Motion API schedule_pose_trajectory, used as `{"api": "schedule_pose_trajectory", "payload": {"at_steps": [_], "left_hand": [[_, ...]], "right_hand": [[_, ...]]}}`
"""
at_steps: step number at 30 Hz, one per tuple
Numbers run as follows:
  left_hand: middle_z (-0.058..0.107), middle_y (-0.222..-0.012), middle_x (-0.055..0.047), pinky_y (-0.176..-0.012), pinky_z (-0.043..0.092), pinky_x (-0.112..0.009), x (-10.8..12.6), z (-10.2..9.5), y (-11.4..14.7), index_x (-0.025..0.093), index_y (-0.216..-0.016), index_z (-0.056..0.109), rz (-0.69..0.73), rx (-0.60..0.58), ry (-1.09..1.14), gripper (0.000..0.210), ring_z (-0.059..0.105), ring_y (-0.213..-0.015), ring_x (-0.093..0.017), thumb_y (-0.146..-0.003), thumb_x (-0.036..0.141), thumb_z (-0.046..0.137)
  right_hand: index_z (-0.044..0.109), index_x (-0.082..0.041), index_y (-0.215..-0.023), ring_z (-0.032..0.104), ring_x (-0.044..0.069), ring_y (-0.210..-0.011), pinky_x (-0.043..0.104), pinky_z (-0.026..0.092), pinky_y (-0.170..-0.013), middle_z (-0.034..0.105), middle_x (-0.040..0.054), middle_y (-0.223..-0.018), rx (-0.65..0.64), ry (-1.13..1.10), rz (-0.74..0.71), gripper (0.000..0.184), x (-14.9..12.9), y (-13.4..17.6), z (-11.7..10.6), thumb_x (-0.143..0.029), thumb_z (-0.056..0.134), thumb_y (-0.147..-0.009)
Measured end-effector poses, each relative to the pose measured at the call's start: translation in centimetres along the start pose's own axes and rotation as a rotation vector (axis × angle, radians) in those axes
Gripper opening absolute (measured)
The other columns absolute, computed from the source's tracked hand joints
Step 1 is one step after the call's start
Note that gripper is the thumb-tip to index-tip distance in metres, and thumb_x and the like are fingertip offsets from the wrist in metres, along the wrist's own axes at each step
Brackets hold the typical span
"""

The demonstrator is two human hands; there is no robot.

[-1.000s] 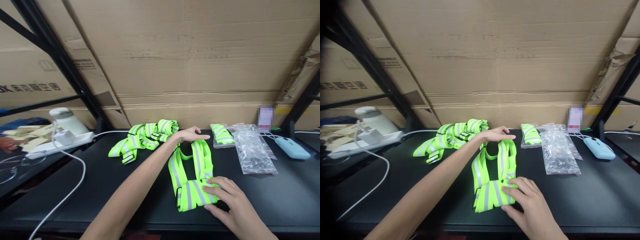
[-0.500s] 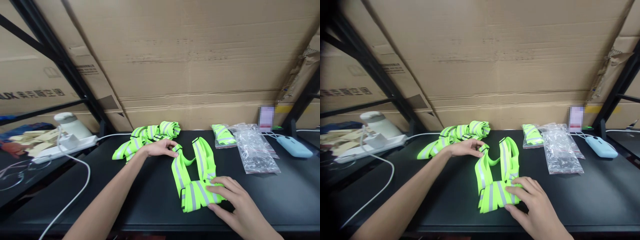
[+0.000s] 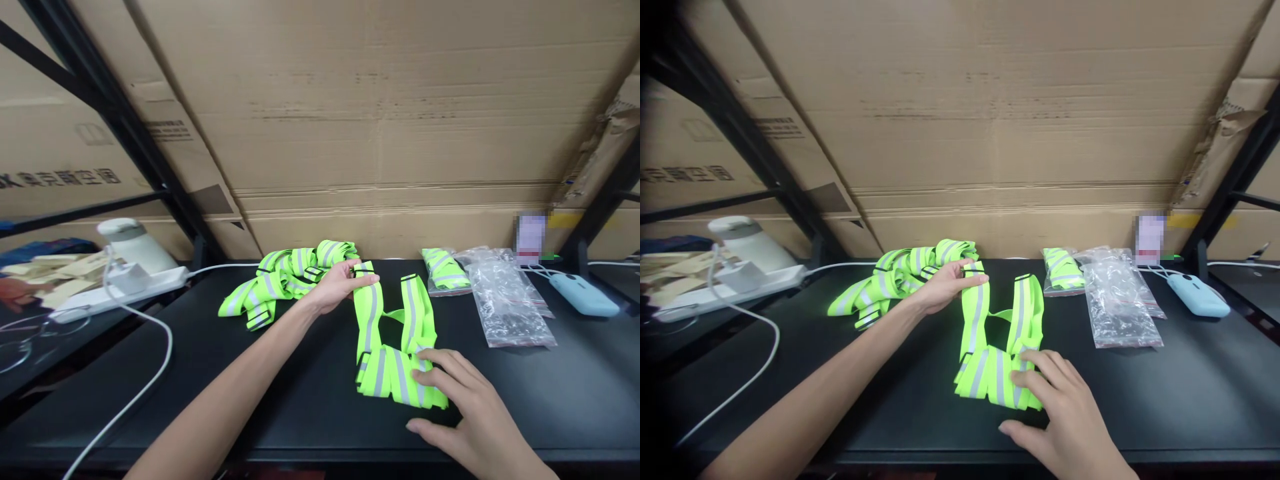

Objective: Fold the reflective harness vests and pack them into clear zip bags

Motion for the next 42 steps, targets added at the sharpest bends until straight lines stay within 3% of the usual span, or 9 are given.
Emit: {"api": "schedule_pose_trajectory", "payload": {"at_steps": [2,6,9,13,17,23,30,35,42], "left_hand": [[0.068,-0.077,0.003,-0.066,0.051,-0.023,0.3,0.1,-0.1,0.016,-0.082,0.060,0.048,0.065,0.034,0.041,0.065,-0.069,-0.011,-0.066,0.036,0.092],[0.070,-0.083,0.001,-0.076,0.052,-0.026,-0.1,0.7,-0.1,0.017,-0.100,0.065,0.047,0.081,0.081,0.045,0.066,-0.075,-0.012,-0.074,0.048,0.084],[0.073,-0.090,-0.007,-0.074,0.053,-0.030,-1.2,1.5,0.3,0.014,-0.105,0.067,-0.025,-0.056,0.060,0.054,0.067,-0.078,-0.016,-0.074,0.057,0.080],[0.073,-0.111,-0.012,-0.076,0.055,-0.033,-2.7,3.1,1.4,0.017,-0.117,0.061,-0.123,-0.314,-0.144,0.075,0.068,-0.090,-0.021,-0.052,0.031,0.096],[0.074,-0.088,-0.005,-0.070,0.052,-0.031,-2.2,4.4,1.9,0.016,-0.097,0.063,-0.033,-0.361,-0.441,0.038,0.067,-0.079,-0.020,-0.068,0.031,0.084],[0.067,-0.089,0.000,-0.069,0.044,-0.027,0.1,4.9,2.1,0.017,-0.088,0.064,0.255,-0.290,-0.808,0.040,0.060,-0.081,-0.020,-0.062,0.038,0.085],[0.057,-0.069,0.004,-0.062,0.036,-0.024,-0.7,5.3,2.0,0.016,-0.069,0.060,0.285,-0.281,-0.724,0.010,0.051,-0.065,-0.013,-0.068,0.018,0.070],[0.049,-0.061,0.005,-0.058,0.034,-0.024,-0.6,4.7,1.5,0.017,-0.062,0.056,0.199,-0.221,-0.575,0.024,0.043,-0.059,-0.011,-0.080,0.031,0.064],[0.053,-0.053,0.003,-0.046,0.033,-0.023,-2.3,1.8,0.8,0.017,-0.054,0.055,-0.110,-0.019,-0.397,0.024,0.046,-0.048,-0.011,-0.067,0.027,0.073]], "right_hand": [[0.062,-0.026,-0.111,0.063,0.029,-0.109,0.040,0.057,-0.085,0.067,0.0062,-0.122,0.020,0.014,0.033,0.034,-0.2,-0.3,0.3,-0.028,0.079,-0.082],[0.051,-0.027,-0.138,0.062,0.030,-0.104,0.044,0.057,-0.084,0.066,0.0076,-0.121,0.035,0.101,0.063,0.065,-0.7,-1.3,0.9,-0.030,0.081,-0.080],[0.055,-0.029,-0.135,0.061,0.029,-0.100,0.043,0.057,-0.081,0.065,0.0071,-0.117,0.024,0.152,0.001,0.052,-1.3,-1.8,1.2,-0.026,0.073,-0.086],[0.056,-0.027,-0.135,0.059,0.030,-0.105,0.045,0.056,-0.084,0.064,0.0073,-0.123,0.040,0.164,-0.015,0.048,-1.4,-1.8,1.0,-0.018,0.063,-0.088],[0.059,-0.022,-0.127,0.059,0.031,-0.105,0.047,0.056,-0.084,0.066,0.0082,-0.121,0.043,0.221,-0.007,0.043,-1.7,-2.2,0.9,-0.023,0.067,-0.084],[0.060,-0.018,-0.132,0.067,0.029,-0.085,0.041,0.058,-0.068,0.070,0.0102,-0.105,-0.056,0.474,-0.121,0.062,-2.1,-4.0,1.8,-0.031,0.081,-0.075],[0.065,-0.019,-0.122,0.068,0.025,-0.080,0.033,0.052,-0.058,0.070,0.0063,-0.097,-0.063,0.499,-0.177,0.055,-2.2,-4.7,1.6,-0.015,0.076,-0.069],[0.066,-0.022,-0.117,0.065,0.024,-0.080,0.034,0.048,-0.061,0.069,0.0046,-0.096,0.037,0.466,-0.226,0.055,-2.5,-4.2,0.5,-0.016,0.082,-0.065],[0.066,-0.021,-0.120,0.061,0.024,-0.078,0.034,0.042,-0.062,0.068,0.0058,-0.095,0.151,0.416,-0.289,0.047,-3.3,-3.8,-1.5,-0.020,0.079,-0.074]]}}
Point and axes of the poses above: each hand's wrist, its own y-axis away from the middle knuckle, its own z-axis out of the palm, x = y × z, the point moved 8 cm from there along -y, towards the middle knuckle
